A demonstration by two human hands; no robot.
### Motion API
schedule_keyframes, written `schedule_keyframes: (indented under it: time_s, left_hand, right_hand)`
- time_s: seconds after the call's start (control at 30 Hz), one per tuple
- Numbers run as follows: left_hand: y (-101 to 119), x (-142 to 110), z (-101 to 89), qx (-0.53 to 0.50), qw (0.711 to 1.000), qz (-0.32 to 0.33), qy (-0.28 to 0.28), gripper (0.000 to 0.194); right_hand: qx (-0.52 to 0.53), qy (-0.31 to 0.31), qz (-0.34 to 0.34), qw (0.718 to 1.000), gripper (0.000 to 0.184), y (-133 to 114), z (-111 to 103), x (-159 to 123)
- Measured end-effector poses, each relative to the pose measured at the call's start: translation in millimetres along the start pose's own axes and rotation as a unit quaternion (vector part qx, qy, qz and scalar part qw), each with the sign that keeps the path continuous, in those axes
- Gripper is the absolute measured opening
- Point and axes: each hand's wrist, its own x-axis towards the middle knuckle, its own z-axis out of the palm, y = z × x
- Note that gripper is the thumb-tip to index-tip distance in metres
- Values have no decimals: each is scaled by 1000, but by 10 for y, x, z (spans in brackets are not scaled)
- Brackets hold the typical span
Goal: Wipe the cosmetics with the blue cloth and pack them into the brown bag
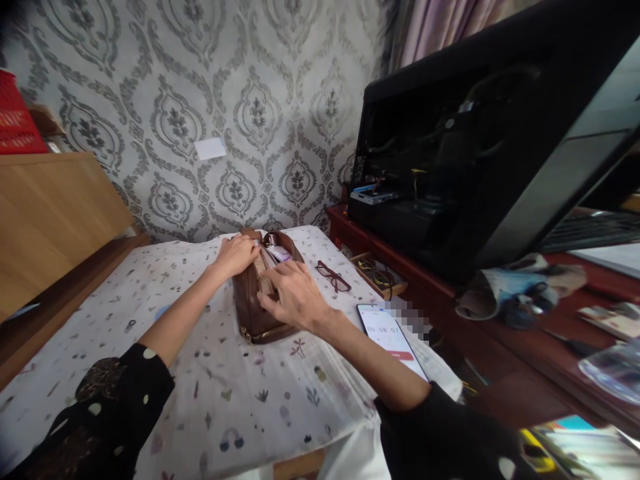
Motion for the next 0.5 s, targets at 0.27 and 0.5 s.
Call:
schedule_keyframes:
  time_s: [0.27,0.5]
  left_hand:
    - [-57,23,118,-42,998,-33,35,36]
    - [-96,71,250,-84,992,-41,81,26]
  right_hand:
    - [119,146,217,958,47,568,142,465]
    - [264,-13,196,944,64,450,145,503]
